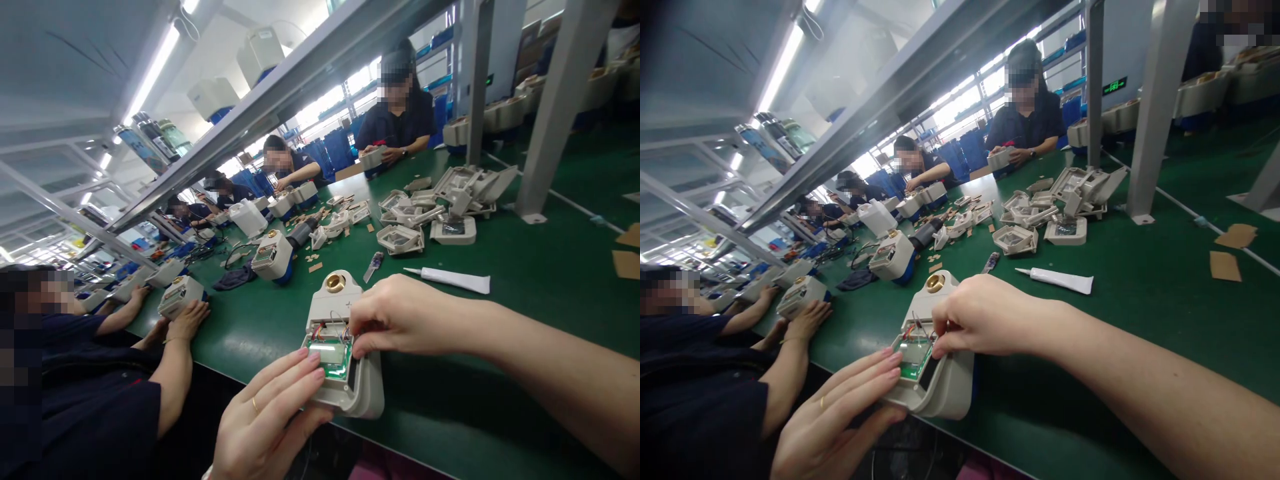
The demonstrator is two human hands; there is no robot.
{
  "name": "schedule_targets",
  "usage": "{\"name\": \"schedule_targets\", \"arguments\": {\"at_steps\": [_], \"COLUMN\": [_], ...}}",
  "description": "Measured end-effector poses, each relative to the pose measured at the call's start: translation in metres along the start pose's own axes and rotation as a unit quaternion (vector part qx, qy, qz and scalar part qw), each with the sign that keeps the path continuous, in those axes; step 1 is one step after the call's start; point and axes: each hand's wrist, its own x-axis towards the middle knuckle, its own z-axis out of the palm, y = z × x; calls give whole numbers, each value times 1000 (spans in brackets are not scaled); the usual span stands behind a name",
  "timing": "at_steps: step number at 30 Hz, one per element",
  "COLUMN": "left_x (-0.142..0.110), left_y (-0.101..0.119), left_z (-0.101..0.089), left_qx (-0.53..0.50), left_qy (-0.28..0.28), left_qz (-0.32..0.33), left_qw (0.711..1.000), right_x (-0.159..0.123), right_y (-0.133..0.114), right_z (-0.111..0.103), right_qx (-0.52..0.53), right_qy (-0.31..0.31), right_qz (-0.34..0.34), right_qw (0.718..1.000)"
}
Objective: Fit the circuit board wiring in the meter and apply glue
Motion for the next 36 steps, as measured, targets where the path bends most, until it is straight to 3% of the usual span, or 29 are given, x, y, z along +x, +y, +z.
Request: {"name": "schedule_targets", "arguments": {"at_steps": [7, 11, 15, 18, 20, 32, 34, 36], "left_x": [-8, -5, 1, 5, 6, -16, -18, -14], "left_y": [0, 1, 9, 15, 18, 36, 35, 34], "left_z": [0, 0, 3, 9, 14, 54, 52, 44], "left_qx": [-36, -123, -295, -422, -462, -470, -443, -362], "left_qy": [0, -26, -42, -8, 5, 51, 31, 53], "left_qz": [-72, -188, -340, -381, -383, -388, -388, -382], "left_qw": [997, 974, 892, 823, 800, 791, 807, 849], "right_x": [-1, -2, -3, -3, -3, -8, -12, -14], "right_y": [3, 4, 4, 4, 4, -1, -3, -5], "right_z": [3, 2, 0, -2, -3, -15, -19, -22], "right_qx": [-21, -20, -15, 13, 44, 87, 89, 102], "right_qy": [-3, -3, -4, -14, -27, -74, -83, -86], "right_qz": [-23, -21, -16, 5, 24, 105, 120, 121], "right_qw": [1000, 1000, 1000, 1000, 998, 988, 985, 984]}}
